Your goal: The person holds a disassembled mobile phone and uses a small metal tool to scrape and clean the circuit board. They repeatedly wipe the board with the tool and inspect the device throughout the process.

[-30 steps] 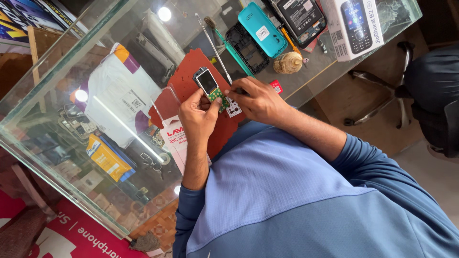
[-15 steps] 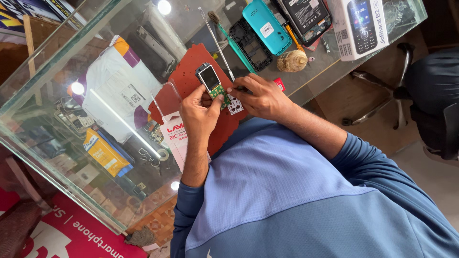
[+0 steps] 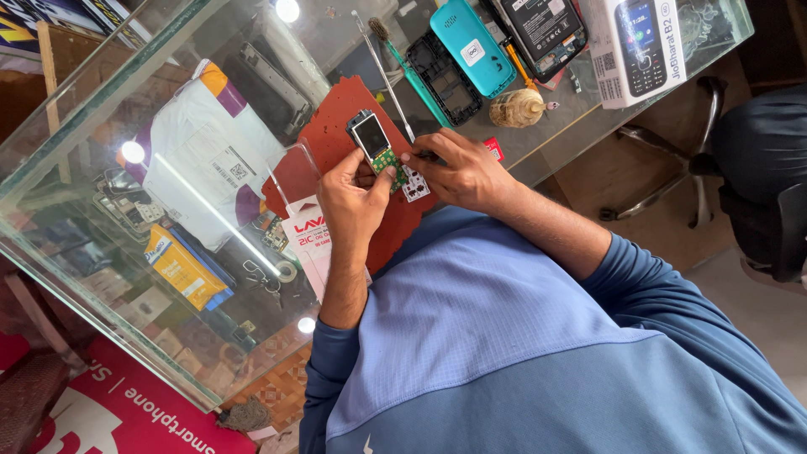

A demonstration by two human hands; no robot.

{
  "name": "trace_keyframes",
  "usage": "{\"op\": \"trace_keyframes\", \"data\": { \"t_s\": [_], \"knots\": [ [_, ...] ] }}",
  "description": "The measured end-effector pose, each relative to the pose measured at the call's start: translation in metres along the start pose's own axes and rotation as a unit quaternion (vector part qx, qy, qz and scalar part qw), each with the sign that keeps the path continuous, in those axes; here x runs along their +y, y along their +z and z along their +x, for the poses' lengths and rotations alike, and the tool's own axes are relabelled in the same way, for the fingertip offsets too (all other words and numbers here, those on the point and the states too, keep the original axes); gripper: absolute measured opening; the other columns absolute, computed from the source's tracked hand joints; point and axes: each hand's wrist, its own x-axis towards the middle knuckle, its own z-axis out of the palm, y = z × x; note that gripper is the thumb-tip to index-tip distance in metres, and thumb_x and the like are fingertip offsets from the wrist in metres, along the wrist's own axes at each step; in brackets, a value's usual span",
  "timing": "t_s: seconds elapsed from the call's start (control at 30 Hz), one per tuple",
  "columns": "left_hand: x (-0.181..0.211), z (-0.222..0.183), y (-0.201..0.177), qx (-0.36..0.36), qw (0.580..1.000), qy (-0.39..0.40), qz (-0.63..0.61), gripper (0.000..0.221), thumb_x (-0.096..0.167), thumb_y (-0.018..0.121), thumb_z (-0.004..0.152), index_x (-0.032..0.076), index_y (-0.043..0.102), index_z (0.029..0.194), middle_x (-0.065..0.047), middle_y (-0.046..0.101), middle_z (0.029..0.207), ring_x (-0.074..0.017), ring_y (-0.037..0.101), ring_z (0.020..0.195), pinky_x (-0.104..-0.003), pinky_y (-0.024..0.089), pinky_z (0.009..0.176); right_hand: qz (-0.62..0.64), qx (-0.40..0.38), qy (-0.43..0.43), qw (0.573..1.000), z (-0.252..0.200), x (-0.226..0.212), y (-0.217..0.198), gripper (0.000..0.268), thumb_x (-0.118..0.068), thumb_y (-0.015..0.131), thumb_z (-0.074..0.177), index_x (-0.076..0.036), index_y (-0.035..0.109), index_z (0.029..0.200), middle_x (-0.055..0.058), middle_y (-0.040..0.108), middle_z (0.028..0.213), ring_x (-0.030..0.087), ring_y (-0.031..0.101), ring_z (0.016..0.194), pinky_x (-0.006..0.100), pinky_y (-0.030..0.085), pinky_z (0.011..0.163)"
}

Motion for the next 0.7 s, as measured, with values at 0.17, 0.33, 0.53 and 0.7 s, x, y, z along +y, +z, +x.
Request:
{"op": "trace_keyframes", "data": {
  "t_s": [0.17,0.33,0.53,0.7],
  "knots": [
    [-0.0011,0.0,0.0001,-0.003,1.0,0.01,-0.008,0.015,0.002,0.076,0.086,0.0,0.073,0.102,-0.004,0.079,0.081,-0.0081,0.076,0.073,-0.024,0.058,0.068,-0.004,-0.003,-0.001,1.0,0.0006,-0.0002,-0.0001,0.037,-0.003,0.076,0.086,-0.005,0.073,0.123,0.009,0.062,0.116,0.023,0.066,0.096,0.034,0.058,0.067],
    [-0.0015,0.0001,-0.0001,-0.003,1.0,0.011,-0.002,0.015,0.001,0.076,0.087,0.0,0.074,0.101,-0.003,0.079,0.081,-0.0085,0.076,0.073,-0.024,0.058,0.068,-0.01,-0.003,-0.007,1.0,-0.0004,-0.0004,0.0003,0.036,-0.003,0.076,0.087,-0.005,0.073,0.124,0.009,0.062,0.117,0.022,0.066,0.095,0.034,0.058,0.067],
    [0.0003,0.001,-0.0011,0.0,1.0,0.011,0.021,0.016,0.002,0.077,0.085,0.001,0.075,0.101,-0.004,0.079,0.081,-0.0089,0.077,0.072,-0.024,0.058,0.067,-0.011,-0.012,-0.008,1.0,0.0003,0.0003,0.0013,0.037,-0.004,0.076,0.088,-0.005,0.073,0.125,0.008,0.063,0.118,0.022,0.064,0.094,0.034,0.058,0.067],
    [-0.0009,0.0014,-0.0015,-0.006,1.0,0.022,0.022,0.015,0.002,0.077,0.085,0.001,0.075,0.101,-0.004,0.079,0.081,-0.0091,0.077,0.072,-0.024,0.058,0.067,-0.014,-0.011,-0.016,1.0,0.0027,0.0013,0.0013,0.033,-0.005,0.075,0.09,-0.005,0.073,0.123,0.007,0.062,0.116,0.021,0.064,0.093,0.035,0.058,0.068]
  ]
}}
